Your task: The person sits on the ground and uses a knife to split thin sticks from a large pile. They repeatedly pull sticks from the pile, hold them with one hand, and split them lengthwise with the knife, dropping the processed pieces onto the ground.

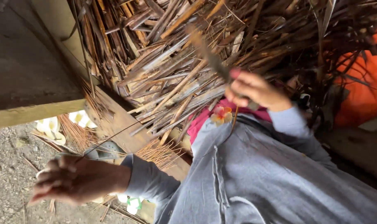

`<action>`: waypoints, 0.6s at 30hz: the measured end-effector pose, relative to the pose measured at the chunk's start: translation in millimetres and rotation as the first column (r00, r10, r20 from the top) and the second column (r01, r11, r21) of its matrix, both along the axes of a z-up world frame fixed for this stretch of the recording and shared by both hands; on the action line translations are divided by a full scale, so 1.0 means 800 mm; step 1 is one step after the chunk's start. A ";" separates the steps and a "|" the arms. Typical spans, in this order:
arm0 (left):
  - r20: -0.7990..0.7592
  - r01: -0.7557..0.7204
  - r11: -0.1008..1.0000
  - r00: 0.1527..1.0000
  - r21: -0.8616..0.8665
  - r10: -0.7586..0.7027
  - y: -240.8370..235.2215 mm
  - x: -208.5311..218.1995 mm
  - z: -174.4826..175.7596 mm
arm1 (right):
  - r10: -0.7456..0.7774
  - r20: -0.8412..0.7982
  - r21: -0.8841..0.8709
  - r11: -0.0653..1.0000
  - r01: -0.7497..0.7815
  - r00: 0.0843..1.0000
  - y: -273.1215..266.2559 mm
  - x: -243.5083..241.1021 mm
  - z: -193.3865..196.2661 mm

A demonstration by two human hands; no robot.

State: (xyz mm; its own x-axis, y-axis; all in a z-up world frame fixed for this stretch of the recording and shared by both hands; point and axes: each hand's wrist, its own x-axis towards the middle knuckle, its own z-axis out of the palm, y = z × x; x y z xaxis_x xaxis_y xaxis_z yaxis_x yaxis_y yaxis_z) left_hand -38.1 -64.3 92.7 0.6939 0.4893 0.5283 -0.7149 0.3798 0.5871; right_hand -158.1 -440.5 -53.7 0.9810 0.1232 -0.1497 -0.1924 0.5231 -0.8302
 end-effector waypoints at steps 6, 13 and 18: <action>-0.065 0.073 0.980 0.994 -0.185 -0.086 -0.006 -0.016 -0.014 | 0.489 0.288 0.288 0.776 -0.561 0.823 0.108 0.011 0.017; -0.095 0.209 0.891 0.959 -0.402 -0.268 -0.013 -0.022 -0.032 | 0.277 0.146 0.481 0.819 -0.313 0.950 0.119 0.038 0.024; -0.073 0.267 0.792 0.929 -0.549 -0.363 -0.016 -0.018 -0.079 | 0.276 0.053 0.463 0.845 -0.268 0.960 0.085 0.039 0.022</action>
State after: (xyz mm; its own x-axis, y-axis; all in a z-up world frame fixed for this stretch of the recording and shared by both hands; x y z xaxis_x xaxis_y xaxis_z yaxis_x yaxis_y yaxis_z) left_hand -52.2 -76.8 29.4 0.9109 0.3947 0.1203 -0.4115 0.8487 0.3321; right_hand -127.1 -372.2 -36.5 0.8960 0.4435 -0.0239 -0.3943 0.7696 -0.5023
